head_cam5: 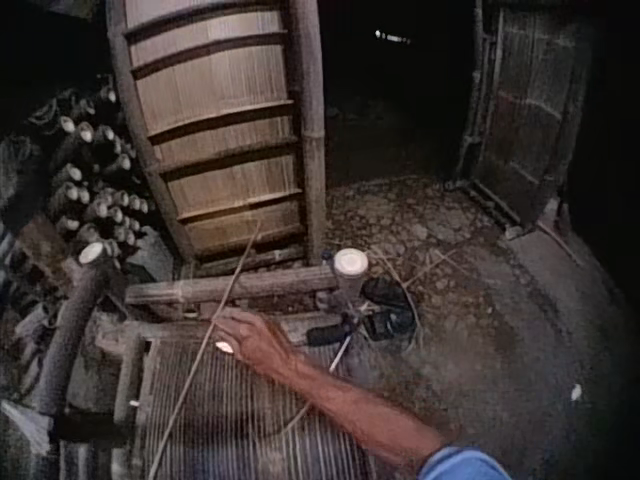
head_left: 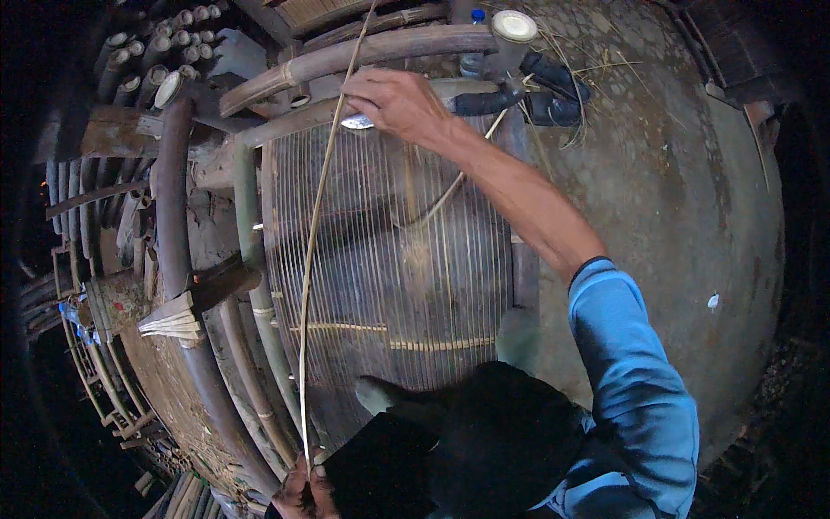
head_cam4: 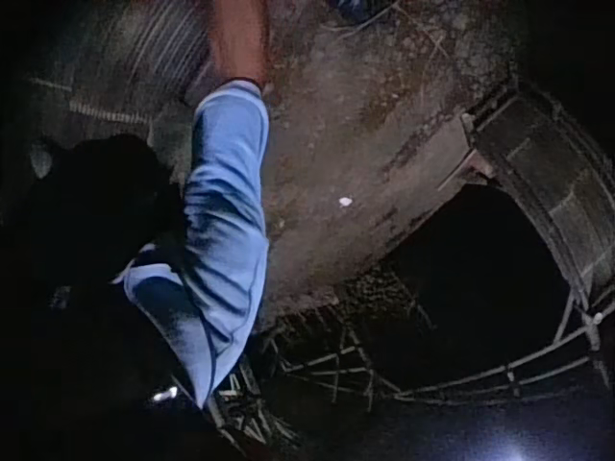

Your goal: The person weaves thin bamboo strips into a large mat, using a knife to shave and smooth a strip before sliding it into the weaving frame.

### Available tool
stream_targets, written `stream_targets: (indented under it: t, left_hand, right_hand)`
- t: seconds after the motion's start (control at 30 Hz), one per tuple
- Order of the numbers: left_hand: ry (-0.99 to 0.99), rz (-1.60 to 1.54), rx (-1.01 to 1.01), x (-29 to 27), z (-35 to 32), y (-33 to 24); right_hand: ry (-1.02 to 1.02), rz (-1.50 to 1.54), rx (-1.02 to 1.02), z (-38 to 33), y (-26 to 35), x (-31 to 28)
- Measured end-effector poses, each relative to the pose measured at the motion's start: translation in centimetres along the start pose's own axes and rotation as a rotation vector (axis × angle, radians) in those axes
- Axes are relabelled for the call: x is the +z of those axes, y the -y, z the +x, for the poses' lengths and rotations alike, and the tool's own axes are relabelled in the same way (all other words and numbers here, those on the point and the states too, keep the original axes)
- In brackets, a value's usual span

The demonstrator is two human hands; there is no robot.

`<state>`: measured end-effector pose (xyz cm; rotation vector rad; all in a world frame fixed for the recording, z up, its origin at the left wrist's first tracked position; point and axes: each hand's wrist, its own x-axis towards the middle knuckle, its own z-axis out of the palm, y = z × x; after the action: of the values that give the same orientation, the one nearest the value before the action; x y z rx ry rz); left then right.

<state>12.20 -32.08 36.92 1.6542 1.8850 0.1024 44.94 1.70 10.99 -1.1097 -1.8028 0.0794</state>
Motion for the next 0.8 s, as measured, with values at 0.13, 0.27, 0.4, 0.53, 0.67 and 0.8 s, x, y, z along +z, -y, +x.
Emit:
stream_targets:
  t: [0.13, 0.27, 0.4, 0.53, 0.67, 0.8]
  left_hand:
    - [0.043, -0.070, -0.146, 0.2, 0.0, -0.2]
    - [-0.029, -0.115, -0.024, 0.2, 0.3, 0.6]
    - [0.001, -0.205, -0.185, 0.0, 0.8, -0.6]
    - [-0.035, -0.157, -0.044, 0.3, 1.1, 1.5]
    - [-0.023, -0.178, -0.102, 0.0, 0.6, 1.4]
    - [-0.025, -0.270, -0.140, 0.2, 0.5, 1.1]
  right_hand:
    - [0.041, 0.111, 0.218, -2.0, 1.6, -0.5]
    - [0.364, 0.534, 0.308, -5.8, 7.1, -0.6]
    - [0.895, 1.033, 0.164, -10.4, 15.6, -3.5]
    - [1.129, 1.040, 0.273, -13.2, 16.6, -6.4]
    - [0.843, 0.246, 0.554, -11.4, 11.3, -10.5]
    - [0.676, -0.300, 0.600, -15.0, 3.5, -9.4]
